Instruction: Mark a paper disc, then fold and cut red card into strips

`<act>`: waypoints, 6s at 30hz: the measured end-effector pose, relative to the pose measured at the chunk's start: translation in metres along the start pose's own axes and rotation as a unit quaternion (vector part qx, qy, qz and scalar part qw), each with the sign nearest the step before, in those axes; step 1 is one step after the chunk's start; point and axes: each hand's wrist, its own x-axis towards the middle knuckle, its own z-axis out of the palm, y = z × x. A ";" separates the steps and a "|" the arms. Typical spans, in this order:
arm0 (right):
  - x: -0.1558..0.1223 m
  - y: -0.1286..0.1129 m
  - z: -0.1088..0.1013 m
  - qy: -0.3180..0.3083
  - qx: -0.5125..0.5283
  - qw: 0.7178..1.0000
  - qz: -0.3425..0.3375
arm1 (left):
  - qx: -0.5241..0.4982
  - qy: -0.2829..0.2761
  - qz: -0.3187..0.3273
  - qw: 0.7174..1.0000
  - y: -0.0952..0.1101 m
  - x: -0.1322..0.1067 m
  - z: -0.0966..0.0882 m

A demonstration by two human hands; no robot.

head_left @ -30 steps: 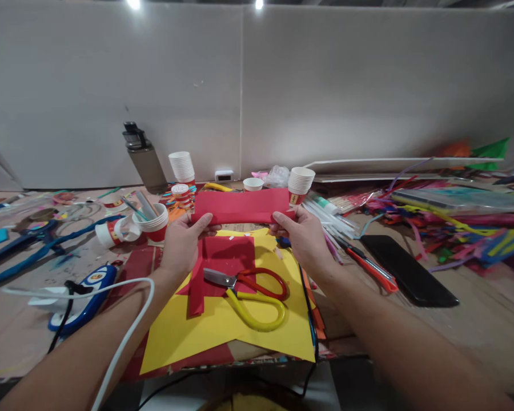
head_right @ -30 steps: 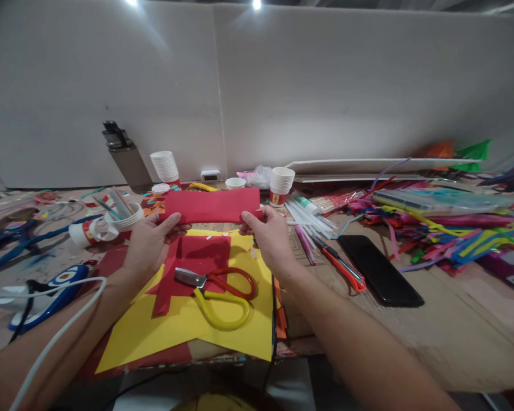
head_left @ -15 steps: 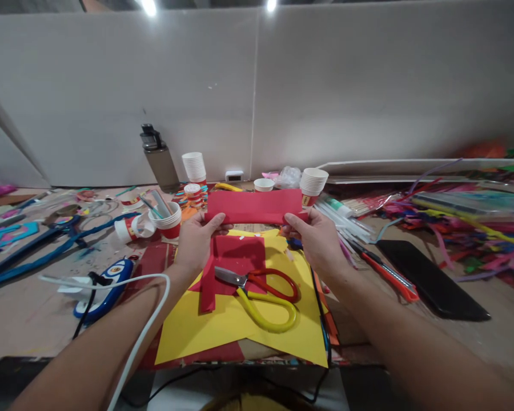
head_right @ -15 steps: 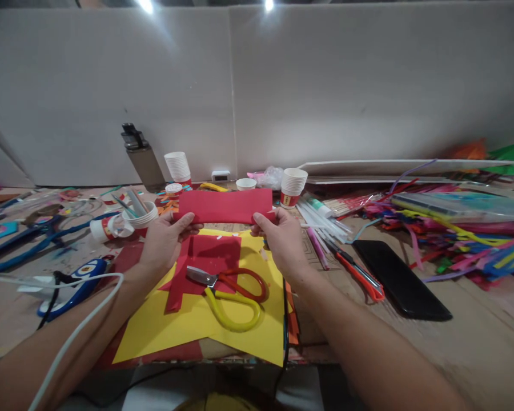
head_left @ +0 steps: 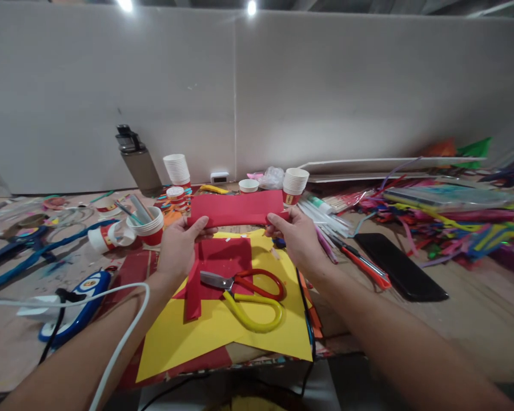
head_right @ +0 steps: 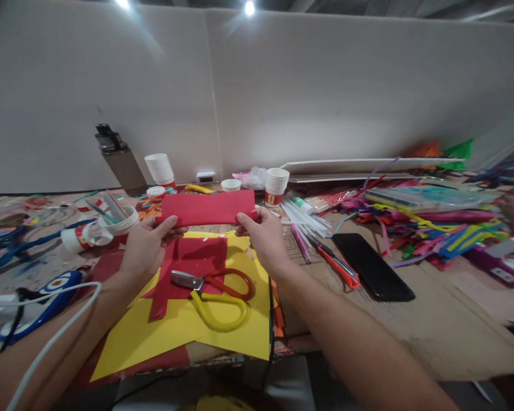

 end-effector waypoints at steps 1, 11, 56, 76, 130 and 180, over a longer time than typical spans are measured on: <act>0.000 0.000 0.000 0.000 -0.002 1.000 -0.001 | -0.002 0.000 -0.003 1.000 0.000 0.000 0.000; 0.001 0.004 -0.002 0.001 -0.013 1.000 -0.015 | 0.000 0.003 -0.002 1.000 -0.002 0.000 0.000; -0.001 0.000 -0.001 0.017 -0.024 0.999 -0.017 | 0.001 -0.010 0.001 1.000 -0.001 0.000 0.001; -0.002 0.001 -0.002 0.027 -0.045 0.998 -0.022 | 0.021 -0.003 0.001 1.000 -0.003 0.000 0.000; -0.001 -0.001 -0.007 -0.027 -0.040 0.999 -0.019 | 0.162 -0.061 0.043 0.984 0.021 0.006 -0.010; -0.013 0.007 0.028 -0.073 0.068 0.995 0.013 | -0.107 -0.045 -0.159 0.981 -0.013 -0.020 0.022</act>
